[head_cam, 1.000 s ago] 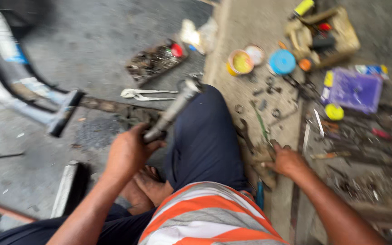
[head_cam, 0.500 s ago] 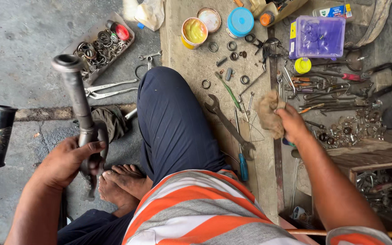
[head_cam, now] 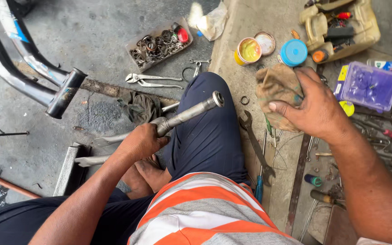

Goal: The person cleans and reassembles a bicycle fork assembly using a hammer and a cloth, then attempts to fit the fork into the head tube of a bicycle frame.

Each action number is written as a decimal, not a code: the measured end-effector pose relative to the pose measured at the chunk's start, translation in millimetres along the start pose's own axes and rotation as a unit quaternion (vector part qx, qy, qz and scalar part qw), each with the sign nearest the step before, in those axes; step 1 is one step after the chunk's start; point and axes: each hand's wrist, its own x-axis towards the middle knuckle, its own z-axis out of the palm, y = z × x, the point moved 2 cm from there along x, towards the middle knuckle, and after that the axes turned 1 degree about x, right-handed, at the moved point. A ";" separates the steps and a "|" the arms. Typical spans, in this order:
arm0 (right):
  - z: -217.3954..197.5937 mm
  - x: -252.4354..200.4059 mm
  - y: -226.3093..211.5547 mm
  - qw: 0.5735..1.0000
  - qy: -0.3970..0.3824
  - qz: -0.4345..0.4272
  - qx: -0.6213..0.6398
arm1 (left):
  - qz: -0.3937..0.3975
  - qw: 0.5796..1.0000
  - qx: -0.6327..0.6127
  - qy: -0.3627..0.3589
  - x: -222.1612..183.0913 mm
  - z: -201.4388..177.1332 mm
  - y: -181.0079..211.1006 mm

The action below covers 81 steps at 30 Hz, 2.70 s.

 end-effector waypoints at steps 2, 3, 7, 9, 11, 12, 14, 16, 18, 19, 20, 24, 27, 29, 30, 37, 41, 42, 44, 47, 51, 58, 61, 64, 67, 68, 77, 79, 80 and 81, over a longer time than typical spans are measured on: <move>1.0 1.2 -17.3 0.997 0.029 -0.065 0.004 | 0.003 1.000 -0.004 0.012 -3.9 -2.4 -1.8; 5.9 0.5 -24.6 0.996 0.023 -0.083 -0.010 | 0.003 1.000 0.006 0.017 -4.8 -3.5 -1.1; 48.0 -10.9 -54.6 0.983 -0.065 -0.149 -0.091 | -0.007 0.999 0.039 0.006 -9.0 -3.8 8.6; 66.2 -10.9 -63.9 0.962 -0.075 -0.196 -0.175 | -0.007 0.997 0.071 -0.010 -9.7 -4.1 13.9; 78.7 -9.5 -70.5 0.924 -0.026 -0.258 -0.279 | -0.002 0.993 0.119 -0.026 -11.3 -2.7 17.2; 81.6 -8.6 -71.2 0.907 0.004 -0.280 -0.314 | -0.002 0.993 0.115 -0.027 -12.7 -0.8 18.4; 85.5 -5.5 -71.9 0.866 0.065 -0.321 -0.378 | -0.003 0.994 0.107 -0.028 -15.0 3.0 21.2; 89.1 -7.4 -74.1 0.858 0.094 -0.325 -0.386 | 0.020 0.993 0.111 -0.019 -20.1 9.7 26.8; 92.1 -6.5 -71.7 0.858 0.090 -0.317 -0.394 | 0.025 0.994 0.104 -0.025 -21.9 14.3 29.8; 92.0 -3.9 -67.0 0.861 0.072 -0.306 -0.400 | 0.020 0.995 0.096 -0.036 -21.5 16.7 30.1; 92.9 -4.9 -62.5 0.865 0.051 -0.291 -0.404 | 0.015 0.995 0.089 -0.051 -22.3 20.9 29.1; 95.4 -10.3 -50.9 0.862 0.023 -0.303 -0.406 | 0.019 0.997 0.070 -0.001 -19.5 37.5 25.3; 91.8 -9.3 -47.5 0.874 0.011 -0.307 -0.376 | 0.044 0.996 -0.065 -0.047 -10.9 42.6 15.0; 88.4 -6.8 -50.0 0.873 0.020 -0.321 -0.366 | -0.009 0.913 -0.341 -0.225 -5.2 43.4 2.2; 87.3 -5.7 -53.0 0.871 0.026 -0.339 -0.353 | -0.047 0.869 -0.391 -0.299 -5.7 46.4 -2.8; 75.5 -5.0 -57.8 0.857 0.017 -0.380 -0.348 | -0.026 0.733 -0.522 -0.436 5.2 83.1 -12.4; 73.5 -12.6 -57.9 0.845 0.041 -0.397 -0.355 | -0.045 0.737 -0.571 -0.359 -3.8 101.1 -8.4; 74.3 -11.6 -56.1 0.851 0.033 -0.384 -0.357 | -0.046 0.733 -0.584 -0.345 -5.8 100.4 -7.5; 75.2 -10.8 -49.4 0.860 0.015 -0.357 -0.363 | -0.048 0.725 -0.609 -0.317 -8.5 100.9 -3.1; 80.4 -4.9 -36.5 0.912 -0.078 -0.251 -0.314 | -0.018 0.749 -0.608 -0.263 -11.0 99.5 6.0; 88.6 6.4 -13.0 0.917 -0.278 -0.065 -0.279 | 0.079 0.888 -0.440 -0.111 -10.0 90.0 16.8; 114.3 9.5 39.4 0.788 -0.599 0.142 -0.002 | 0.177 0.979 -0.101 0.030 -20.0 78.6 27.2; 130.3 8.8 43.0 0.782 -0.604 0.135 0.067 | 0.329 0.927 -0.020 0.179 -14.7 48.7 35.1; 126.5 18.9 42.6 0.808 -0.582 0.088 0.019 | 0.280 0.946 -0.007 0.162 -18.5 23.5 32.9; 103.3 33.2 76.2 0.898 -0.425 0.101 0.040 | 0.169 0.975 -0.100 0.102 -13.7 -0.1 12.8; 92.0 30.5 98.0 0.888 -0.403 0.201 0.097 | 0.148 0.974 -0.144 0.090 -10.8 -9.2 2.6; 97.3 31.7 104.3 0.928 -0.152 0.029 -0.339 | -0.055 0.939 -0.341 0.007 -34.5 -60.5 -81.1; 110.3 55.6 66.6 0.956 -0.062 -0.092 -0.270 | -0.104 0.948 -0.298 0.029 -52.9 -66.3 -102.6; 122.8 76.3 43.5 0.962 -0.044 -0.140 -0.231 | -0.115 0.954 -0.274 0.032 -66.0 -71.7 -115.8; 137.8 95.2 18.4 0.963 -0.027 -0.186 -0.191 | -0.126 0.959 -0.250 0.034 -80.2 -76.7 -130.0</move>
